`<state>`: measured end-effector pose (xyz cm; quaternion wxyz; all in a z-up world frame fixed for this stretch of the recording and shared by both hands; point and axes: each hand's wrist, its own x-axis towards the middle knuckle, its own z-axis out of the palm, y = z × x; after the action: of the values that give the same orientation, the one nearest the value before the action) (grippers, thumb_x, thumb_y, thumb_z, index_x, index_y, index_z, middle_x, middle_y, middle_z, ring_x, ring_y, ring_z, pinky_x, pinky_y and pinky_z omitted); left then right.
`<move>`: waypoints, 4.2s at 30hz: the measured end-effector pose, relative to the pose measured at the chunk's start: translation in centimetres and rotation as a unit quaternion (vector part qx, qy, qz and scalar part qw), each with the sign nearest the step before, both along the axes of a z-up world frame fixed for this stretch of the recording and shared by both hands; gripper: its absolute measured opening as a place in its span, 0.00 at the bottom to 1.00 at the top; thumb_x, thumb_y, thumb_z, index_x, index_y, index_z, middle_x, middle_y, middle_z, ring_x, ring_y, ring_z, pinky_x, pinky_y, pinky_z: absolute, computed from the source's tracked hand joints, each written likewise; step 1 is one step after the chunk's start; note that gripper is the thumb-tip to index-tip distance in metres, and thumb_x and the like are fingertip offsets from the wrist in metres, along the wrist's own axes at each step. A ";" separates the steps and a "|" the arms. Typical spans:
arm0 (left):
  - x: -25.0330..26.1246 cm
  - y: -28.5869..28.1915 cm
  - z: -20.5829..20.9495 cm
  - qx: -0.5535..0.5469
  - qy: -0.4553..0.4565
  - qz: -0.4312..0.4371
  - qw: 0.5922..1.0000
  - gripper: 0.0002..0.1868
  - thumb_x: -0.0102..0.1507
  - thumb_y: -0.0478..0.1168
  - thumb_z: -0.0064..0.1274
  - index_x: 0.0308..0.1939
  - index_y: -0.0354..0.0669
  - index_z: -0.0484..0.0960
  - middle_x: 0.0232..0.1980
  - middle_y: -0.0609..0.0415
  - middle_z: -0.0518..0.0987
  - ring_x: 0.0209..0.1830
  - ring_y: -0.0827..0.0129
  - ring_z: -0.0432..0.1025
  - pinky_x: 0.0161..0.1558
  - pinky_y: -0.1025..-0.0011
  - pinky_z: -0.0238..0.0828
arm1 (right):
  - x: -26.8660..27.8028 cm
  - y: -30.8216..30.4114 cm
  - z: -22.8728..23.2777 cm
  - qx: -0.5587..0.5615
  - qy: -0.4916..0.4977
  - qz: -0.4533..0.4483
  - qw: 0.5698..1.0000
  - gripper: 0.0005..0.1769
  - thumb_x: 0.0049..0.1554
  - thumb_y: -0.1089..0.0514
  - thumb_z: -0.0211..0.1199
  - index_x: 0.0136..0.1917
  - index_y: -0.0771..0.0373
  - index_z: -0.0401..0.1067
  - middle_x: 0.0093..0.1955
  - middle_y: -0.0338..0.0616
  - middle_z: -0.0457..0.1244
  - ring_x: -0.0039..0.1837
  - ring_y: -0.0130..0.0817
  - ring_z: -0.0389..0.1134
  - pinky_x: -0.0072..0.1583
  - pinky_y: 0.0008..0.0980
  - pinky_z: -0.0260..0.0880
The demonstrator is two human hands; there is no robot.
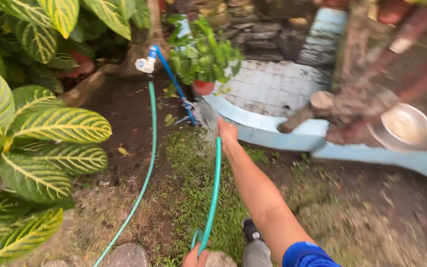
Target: Watering various potted and ground plants in a garden using a garden hose.
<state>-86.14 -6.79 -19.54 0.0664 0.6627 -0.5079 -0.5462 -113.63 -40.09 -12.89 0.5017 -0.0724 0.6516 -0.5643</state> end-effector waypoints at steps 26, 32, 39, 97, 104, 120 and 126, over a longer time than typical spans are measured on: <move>-41.6 -16.1 19.0 -0.079 0.387 0.079 0.915 0.19 0.70 0.40 0.46 0.62 0.33 0.71 0.48 0.46 0.79 0.50 0.59 0.79 0.52 0.60 0.78 | -15.9 35.7 12.3 -0.107 0.275 0.187 0.937 0.28 0.69 0.56 0.45 0.82 0.51 0.56 0.36 0.42 0.64 0.32 0.29 0.63 0.31 0.27 0.64; -46.5 -21.8 13.5 -0.177 0.297 0.093 0.934 0.23 0.67 0.58 0.52 0.37 0.41 0.83 0.28 0.50 0.78 0.30 0.67 0.75 0.27 0.60 0.69 | -17.0 39.7 17.8 -0.111 0.288 0.167 0.936 0.30 0.68 0.58 0.42 0.83 0.53 0.53 0.79 0.58 0.54 0.76 0.55 0.57 0.70 0.51 0.62; -50.3 -19.3 15.2 -0.155 0.401 0.114 0.896 0.19 0.57 0.37 0.65 0.48 0.39 0.76 0.37 0.46 0.77 0.35 0.61 0.75 0.32 0.60 0.71 | -18.6 39.8 20.8 -0.075 0.246 0.127 0.958 0.28 0.70 0.59 0.39 0.83 0.59 0.52 0.39 0.43 0.63 0.34 0.24 0.58 0.33 0.25 0.62; -40.5 -25.9 12.0 -0.162 0.416 0.273 0.852 0.11 0.54 0.29 0.58 0.28 0.47 0.71 0.16 0.46 0.68 0.16 0.59 0.70 0.23 0.64 0.63 | -16.9 36.9 26.4 -0.123 0.297 0.321 0.891 0.24 0.70 0.56 0.35 0.76 0.59 0.57 0.39 0.53 0.65 0.29 0.35 0.64 0.29 0.31 0.69; -39.4 -20.1 21.3 -0.144 0.375 0.345 0.848 0.13 0.65 0.45 0.58 0.32 0.49 0.70 0.24 0.50 0.67 0.19 0.64 0.63 0.19 0.67 0.56 | -16.4 35.3 27.1 -0.113 0.287 0.298 0.903 0.24 0.70 0.56 0.35 0.76 0.62 0.57 0.36 0.51 0.63 0.25 0.33 0.61 0.25 0.31 0.67; -36.4 -7.9 23.2 -0.119 0.331 -0.011 0.936 0.22 0.73 0.50 0.36 0.69 0.49 0.67 0.34 0.56 0.76 0.24 0.68 0.71 0.26 0.70 0.67 | -22.0 19.2 17.3 -0.217 0.183 0.070 0.956 0.17 0.64 0.56 0.57 0.64 0.58 0.75 0.46 0.54 0.69 0.47 0.39 0.72 0.46 0.39 0.77; -33.4 -5.8 20.8 -0.153 0.210 -0.051 0.964 0.29 0.75 0.49 0.33 0.80 0.47 0.56 0.55 0.45 0.76 0.45 0.63 0.76 0.38 0.66 0.76 | -23.0 14.9 16.0 -0.172 0.164 0.103 0.966 0.15 0.61 0.59 0.64 0.61 0.65 0.74 0.49 0.56 0.70 0.47 0.41 0.74 0.45 0.35 0.77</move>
<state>-119.56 -12.63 1.25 0.2438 0.4880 -0.5933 -0.5919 -136.66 -25.22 3.14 0.4235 -0.3153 0.6073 -0.5937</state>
